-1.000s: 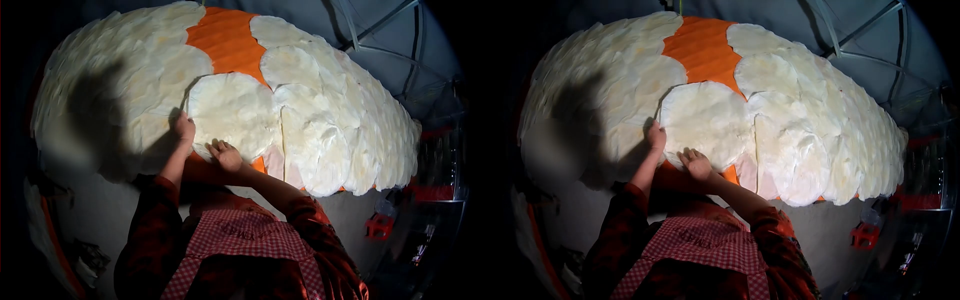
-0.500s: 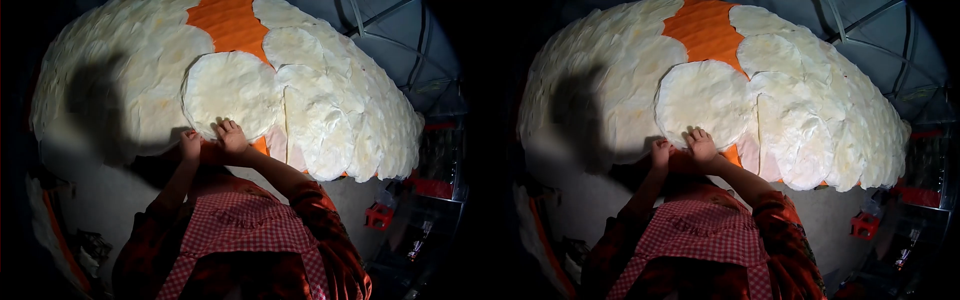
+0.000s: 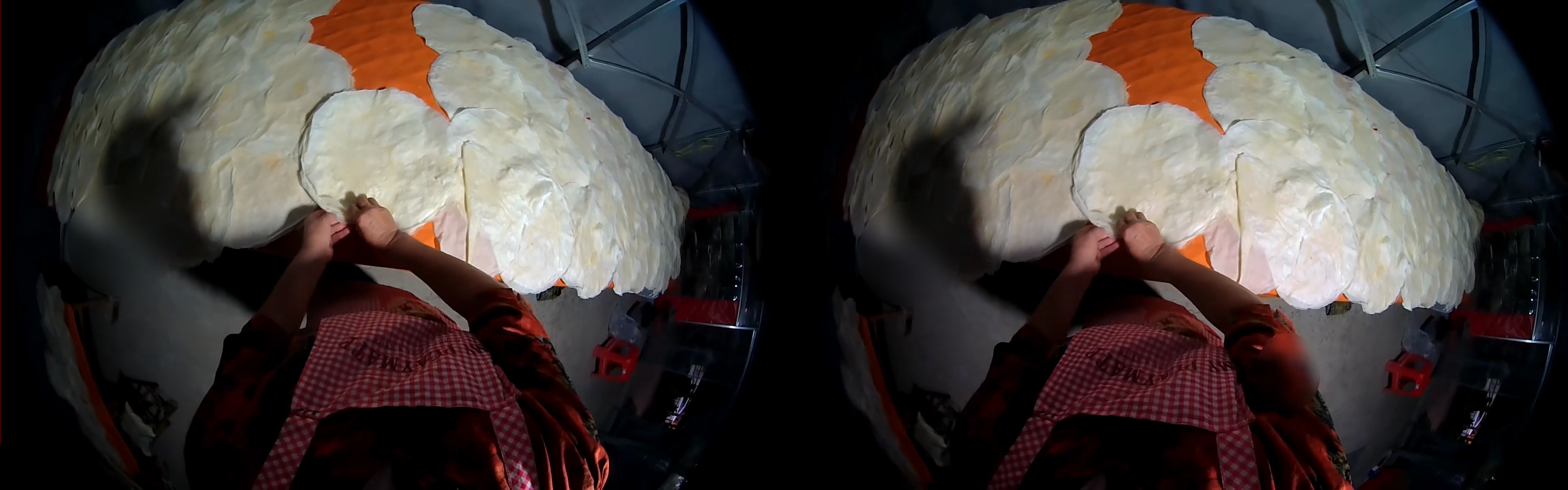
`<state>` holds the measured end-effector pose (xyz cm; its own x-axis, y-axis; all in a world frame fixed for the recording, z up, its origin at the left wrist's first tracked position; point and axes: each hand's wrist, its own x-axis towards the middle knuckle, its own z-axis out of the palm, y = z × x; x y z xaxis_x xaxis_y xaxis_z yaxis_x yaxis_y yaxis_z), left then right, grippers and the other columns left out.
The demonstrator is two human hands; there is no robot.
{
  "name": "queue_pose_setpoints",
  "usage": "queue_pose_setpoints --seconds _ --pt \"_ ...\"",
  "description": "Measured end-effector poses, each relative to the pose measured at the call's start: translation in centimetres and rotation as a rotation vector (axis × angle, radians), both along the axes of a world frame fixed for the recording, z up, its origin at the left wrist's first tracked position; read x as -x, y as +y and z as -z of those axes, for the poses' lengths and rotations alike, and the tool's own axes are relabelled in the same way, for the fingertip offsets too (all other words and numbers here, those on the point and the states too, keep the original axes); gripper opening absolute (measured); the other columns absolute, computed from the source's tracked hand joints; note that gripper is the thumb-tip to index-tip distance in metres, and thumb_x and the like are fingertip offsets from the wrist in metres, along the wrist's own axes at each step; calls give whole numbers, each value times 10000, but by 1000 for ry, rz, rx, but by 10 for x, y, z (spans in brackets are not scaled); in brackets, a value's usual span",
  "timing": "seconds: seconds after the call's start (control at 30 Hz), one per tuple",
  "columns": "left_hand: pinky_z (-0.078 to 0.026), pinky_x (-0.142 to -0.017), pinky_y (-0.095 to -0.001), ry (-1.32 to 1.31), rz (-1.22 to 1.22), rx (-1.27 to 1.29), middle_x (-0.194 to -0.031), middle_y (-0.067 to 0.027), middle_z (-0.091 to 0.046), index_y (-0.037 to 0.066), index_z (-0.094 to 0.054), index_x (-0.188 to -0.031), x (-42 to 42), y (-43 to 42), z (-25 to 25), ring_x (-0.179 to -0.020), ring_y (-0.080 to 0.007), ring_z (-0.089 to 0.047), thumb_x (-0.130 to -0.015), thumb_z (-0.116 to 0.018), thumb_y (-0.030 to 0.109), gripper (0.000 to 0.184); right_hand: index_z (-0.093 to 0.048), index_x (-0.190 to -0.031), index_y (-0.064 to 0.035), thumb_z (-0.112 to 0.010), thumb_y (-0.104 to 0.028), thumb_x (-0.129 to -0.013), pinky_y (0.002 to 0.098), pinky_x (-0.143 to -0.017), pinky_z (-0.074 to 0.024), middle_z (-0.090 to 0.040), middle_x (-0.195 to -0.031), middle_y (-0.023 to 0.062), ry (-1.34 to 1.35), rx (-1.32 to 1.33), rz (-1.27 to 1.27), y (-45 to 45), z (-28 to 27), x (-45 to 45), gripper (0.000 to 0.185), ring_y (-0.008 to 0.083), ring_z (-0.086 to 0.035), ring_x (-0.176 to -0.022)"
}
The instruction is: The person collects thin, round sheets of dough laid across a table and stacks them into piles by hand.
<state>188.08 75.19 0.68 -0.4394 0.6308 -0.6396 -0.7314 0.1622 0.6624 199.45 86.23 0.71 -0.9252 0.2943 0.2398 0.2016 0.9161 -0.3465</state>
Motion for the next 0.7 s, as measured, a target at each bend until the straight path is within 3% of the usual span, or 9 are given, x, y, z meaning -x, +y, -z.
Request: queue_pose_setpoints --seconds 0.1,0.13,0.23,0.27,0.4,0.5,0.6,0.63,0.7 --pt "-505 -678 -312 5 -5 11 -941 -43 -621 100 -558 -1068 -2 4 17 -789 -170 -590 -829 -537 182 253 -588 -955 -53 -566 -174 -735 383 -738 -512 -536 -1048 177 -55 26 11 -6 -10 0 253 340 -574 -886" --pt "-496 -680 -313 6 -6 10 -950 -40 -620 115 -558 -1069 -2 4 21 -789 -167 -585 -830 -542 206 256 -591 -1035 -44 -568 -184 -735 391 -786 -492 -508 -1140 174 -217 64 45 -7 -10 1 332 326 -541 -989" --pt "-464 -681 -308 -58 29 -49 -962 -22 -616 143 -564 -1060 2 0 27 -816 -158 -582 -834 -533 265 258 -579 -1108 -33 -570 -222 -732 427 -863 -441 -452 -1250 161 -134 -162 132 -23 -20 1 421 314 -455 -1138" --pt "-469 -731 -331 -30 65 -75 -1007 -20 -628 152 -551 -1089 2 -1 26 -918 -180 -597 -841 -500 293 290 -528 -1188 -21 -566 -269 -732 468 -913 -389 -398 -1323 145 -185 -140 130 -29 -26 0 520 311 -369 -1228" --pt "-442 -707 -321 -34 69 -40 -987 0 -631 153 -557 -1041 2 1 24 -905 -169 -589 -842 -513 309 256 -438 -1271 -44 -550 -294 -753 480 -899 -406 -384 -1343 145 -319 -177 269 -40 -44 6 586 309 -367 -1243" --pt "-438 -715 -328 -26 61 -19 -997 -7 -614 145 -554 -1043 3 5 19 -917 -173 -571 -842 -531 327 272 -487 -1213 -60 -538 -273 -768 439 -766 -484 -495 -1248 158 -154 -193 273 -33 -36 9 496 295 -530 -1095" --pt "-452 -776 -352 -78 20 -95 -1054 -31 -568 132 -545 -1093 3 5 7 -975 -200 -537 -844 -550 343 326 -579 -1063 -61 -535 -234 -770 408 -613 -504 -636 -983 157 -258 14 220 0 -37 17 343 304 -640 -818" --pt "-450 -797 -362 -100 -13 -170 -1076 -34 -557 132 -543 -1098 2 4 -2 -1006 -207 -525 -843 -555 335 326 -635 -876 -55 -549 -197 -767 425 -586 -495 -644 -743 156 -321 -27 153 15 -41 22 199 337 -629 -651" --pt "-435 -872 -397 -48 -72 -234 -1128 -43 -537 134 -539 -1107 6 4 -15 -1066 -231 -506 -829 -594 316 337 -646 -772 -52 -579 -175 -755 448 -609 -494 -624 -690 176 -256 -88 194 39 -89 39 141 351 -624 -680"
